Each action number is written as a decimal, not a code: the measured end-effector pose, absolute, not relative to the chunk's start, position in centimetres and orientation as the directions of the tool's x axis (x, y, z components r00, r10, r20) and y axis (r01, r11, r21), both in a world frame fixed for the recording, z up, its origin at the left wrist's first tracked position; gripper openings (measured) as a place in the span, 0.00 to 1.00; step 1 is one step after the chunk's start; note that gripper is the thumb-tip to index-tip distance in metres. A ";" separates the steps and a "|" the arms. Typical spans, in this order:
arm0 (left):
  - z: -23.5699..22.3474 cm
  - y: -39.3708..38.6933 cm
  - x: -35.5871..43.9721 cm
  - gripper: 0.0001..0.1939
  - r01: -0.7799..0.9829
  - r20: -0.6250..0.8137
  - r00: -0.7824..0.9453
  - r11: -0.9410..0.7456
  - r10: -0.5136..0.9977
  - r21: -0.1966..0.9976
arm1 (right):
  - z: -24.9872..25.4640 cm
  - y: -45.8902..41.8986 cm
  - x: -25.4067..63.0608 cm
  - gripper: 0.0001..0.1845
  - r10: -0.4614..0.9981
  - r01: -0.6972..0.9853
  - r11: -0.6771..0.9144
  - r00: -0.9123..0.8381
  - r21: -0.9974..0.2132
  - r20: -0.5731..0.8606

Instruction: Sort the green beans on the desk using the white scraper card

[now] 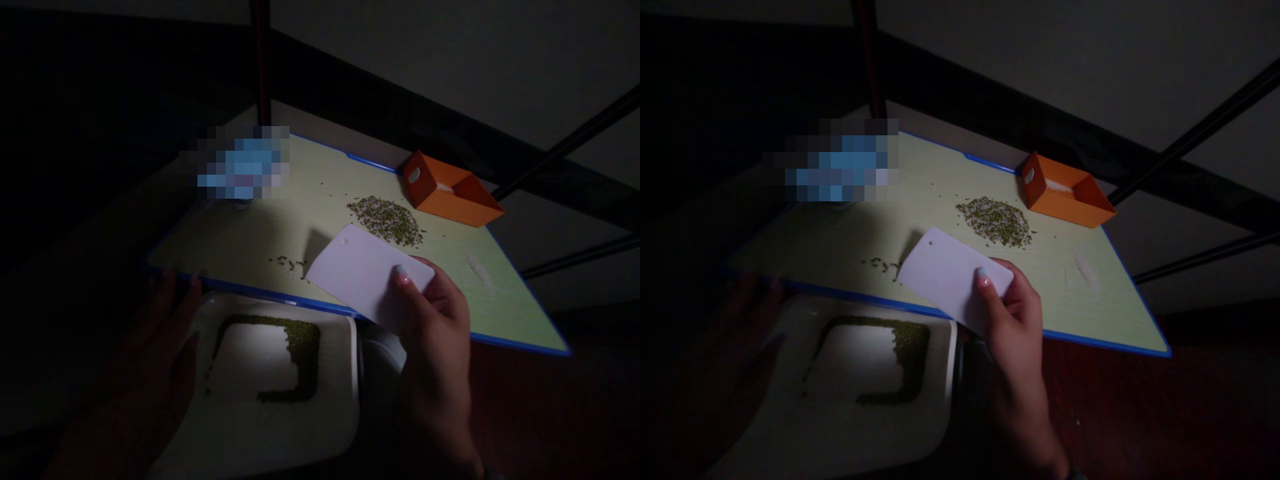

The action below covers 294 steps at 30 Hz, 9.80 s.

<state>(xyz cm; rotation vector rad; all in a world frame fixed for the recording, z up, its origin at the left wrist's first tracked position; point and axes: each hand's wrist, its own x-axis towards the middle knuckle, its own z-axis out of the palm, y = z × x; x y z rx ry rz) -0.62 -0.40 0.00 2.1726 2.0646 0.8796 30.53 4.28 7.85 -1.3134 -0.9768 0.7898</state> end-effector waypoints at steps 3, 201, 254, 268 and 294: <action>-0.4 -0.4 -0.9 0.36 0.921 0.377 -0.019 -0.131 0.926 0.368 | 7.3 4.6 30.9 0.14 0.906 0.053 0.118 0.403 -0.992 0.129; 0.0 -0.6 -0.4 0.35 0.902 0.371 -0.053 -0.115 0.927 0.417 | 8.0 2.1 29.9 0.03 0.873 0.368 0.415 0.098 -0.832 0.478; 0.0 -0.5 -0.3 0.34 0.907 0.396 -0.044 -0.130 0.917 0.401 | 7.2 4.0 28.0 0.09 0.775 0.234 0.293 0.510 -0.927 0.373; 0.2 -0.6 -0.3 0.33 0.923 0.405 -0.032 -0.128 0.914 0.362 | 8.2 2.5 27.4 0.03 0.844 0.197 0.327 0.380 -0.924 0.379; -0.3 -0.4 -0.4 0.34 0.921 0.409 -0.036 -0.128 0.912 0.367 | 7.3 3.9 29.6 0.15 0.762 0.136 0.249 0.584 -0.959 0.281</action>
